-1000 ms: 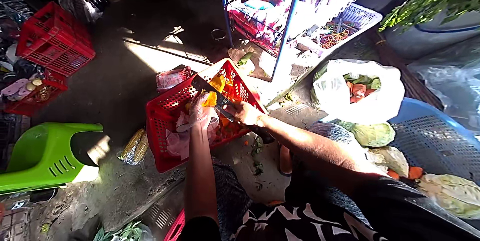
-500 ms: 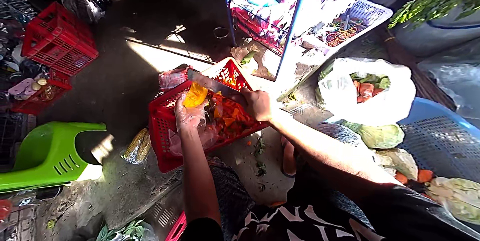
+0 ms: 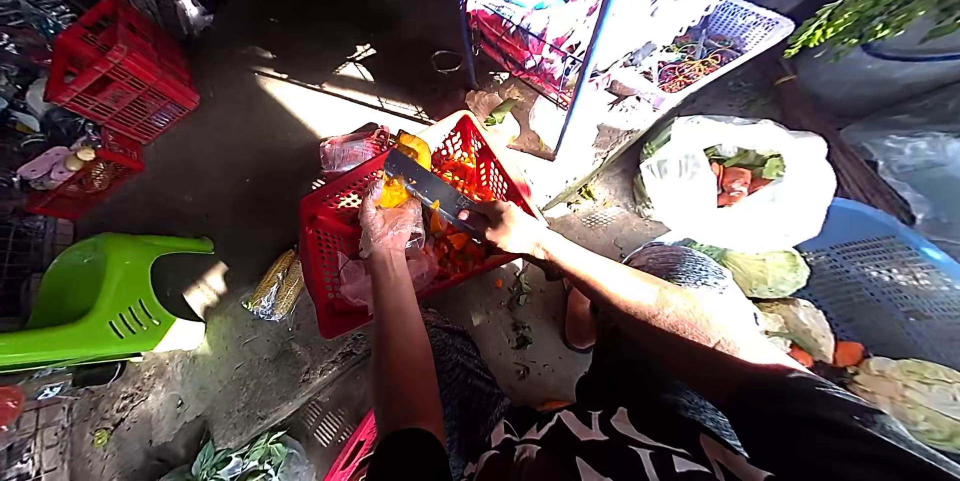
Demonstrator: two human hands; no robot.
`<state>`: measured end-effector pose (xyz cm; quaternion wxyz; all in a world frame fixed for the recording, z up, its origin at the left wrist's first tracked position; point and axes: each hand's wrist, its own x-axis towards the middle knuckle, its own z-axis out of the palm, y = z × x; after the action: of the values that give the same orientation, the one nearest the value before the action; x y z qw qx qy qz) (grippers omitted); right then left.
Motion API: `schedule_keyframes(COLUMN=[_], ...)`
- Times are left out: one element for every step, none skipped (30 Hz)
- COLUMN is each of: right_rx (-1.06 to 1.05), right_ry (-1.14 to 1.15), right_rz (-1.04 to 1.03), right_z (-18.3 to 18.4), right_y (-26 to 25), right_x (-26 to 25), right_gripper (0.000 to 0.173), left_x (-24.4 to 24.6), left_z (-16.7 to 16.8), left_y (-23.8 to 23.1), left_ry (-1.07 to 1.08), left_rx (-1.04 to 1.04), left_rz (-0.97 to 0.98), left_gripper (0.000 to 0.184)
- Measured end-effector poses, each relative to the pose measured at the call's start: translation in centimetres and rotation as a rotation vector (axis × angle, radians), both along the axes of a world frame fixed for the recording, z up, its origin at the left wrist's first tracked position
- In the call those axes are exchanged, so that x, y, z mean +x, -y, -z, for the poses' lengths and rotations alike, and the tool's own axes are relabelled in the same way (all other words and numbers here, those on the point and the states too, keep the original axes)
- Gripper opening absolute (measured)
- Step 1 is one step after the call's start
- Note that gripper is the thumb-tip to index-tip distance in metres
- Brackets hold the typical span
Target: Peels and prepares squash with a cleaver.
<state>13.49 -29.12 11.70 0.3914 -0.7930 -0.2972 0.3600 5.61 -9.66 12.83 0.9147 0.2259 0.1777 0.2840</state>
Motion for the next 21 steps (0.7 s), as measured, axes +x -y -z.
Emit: schedule_keyframes(right_rx=[0.026,0.063,0.082,0.067,0.015,-0.064,-0.161,-0.25,-0.303,-0.339,-0.352,-0.349,-0.326,-0.301,-0.272,-0.253,-0.259,-0.272,-0.277,-0.279,-0.285], right_ry=[0.035,0.086,0.144,0.2,0.236,0.257,0.271,0.295,0.331,0.366,0.391,0.409,0.427,0.447,0.486,0.516,0.523,0.52,0.522,0.515,0.504], right_rz=[0.01,0.027,0.042,0.05,0.049,0.048,0.051,0.049,0.051,0.046,0.038,0.026,0.016,0.009,0.001,0.002,0.009,0.026,0.05,0.073,0.092], right_z=[0.0,0.0,-0.1,-0.4,-0.7,-1.1,-1.3,-1.2,-0.8,-0.3,-0.2,-0.3,-0.4,-0.4,-0.4,-0.5,-0.8,-0.9,-0.9,-1.1,-1.5], right_y=[0.2,0.3,0.4,0.5,0.5,0.5,0.3,0.1,-0.1,-0.1,-0.1,0.0,0.3,0.5,0.8,1.0,1.2,1.4,1.6,1.8,2.0], right_x=[0.1,0.1,0.1,0.0,0.0,0.0,0.0,0.0,0.0,-0.1,-0.3,-0.3,-0.2,0.0,0.1,0.3,0.5,0.9,1.2,1.6,1.8], right_gripper=[0.04,0.04,0.041,0.043,0.045,0.047,0.048,0.048,0.046,0.044,0.042,0.041,0.041,0.041,0.04,0.039,0.039,0.039,0.039,0.04,0.041], left_x=[0.1,0.1,0.2,0.2,0.3,0.5,0.7,0.7,0.8,0.8,0.8,0.8,0.7,0.6,0.5,0.5,0.5,0.6,0.6,0.5,0.4], left_z=[-0.1,-0.2,-0.4,-0.5,-0.7,-0.9,-1.0,-1.1,-1.0,-1.0,-0.9,-0.9,-0.8,-0.7,-0.8,-0.8,-0.8,-0.8,-0.8,-0.9,-1.1], left_y=[0.0,-0.2,-0.3,-0.3,-0.2,-0.1,0.0,0.1,0.0,0.0,-0.1,-0.3,-0.5,-0.8,-0.9,-1.0,-1.1,-1.1,-1.1,-1.1,-0.9], left_ry=[-0.001,0.006,-0.001,-0.009,-0.022,-0.053,-0.077,-0.091,-0.099,-0.105,-0.11,-0.109,-0.101,-0.093,-0.095,-0.105,-0.107,-0.108,-0.101,-0.093,-0.083], left_rx=[0.002,0.003,0.0,-0.014,-0.026,-0.03,-0.024,-0.021,-0.014,-0.001,0.012,0.016,0.01,0.008,0.01,0.011,0.009,0.01,0.008,0.0,-0.01], left_rz=[0.0,0.0,-0.015,-0.032,-0.049,-0.068,-0.071,-0.073,-0.072,-0.07,-0.073,-0.078,-0.086,-0.093,-0.103,-0.119,-0.133,-0.146,-0.152,-0.148,-0.133], left_gripper=[0.022,0.025,0.03,0.034,0.038,0.041,0.046,0.049,0.05,0.048,0.046,0.044,0.045,0.046,0.047,0.049,0.052,0.054,0.056,0.06,0.065])
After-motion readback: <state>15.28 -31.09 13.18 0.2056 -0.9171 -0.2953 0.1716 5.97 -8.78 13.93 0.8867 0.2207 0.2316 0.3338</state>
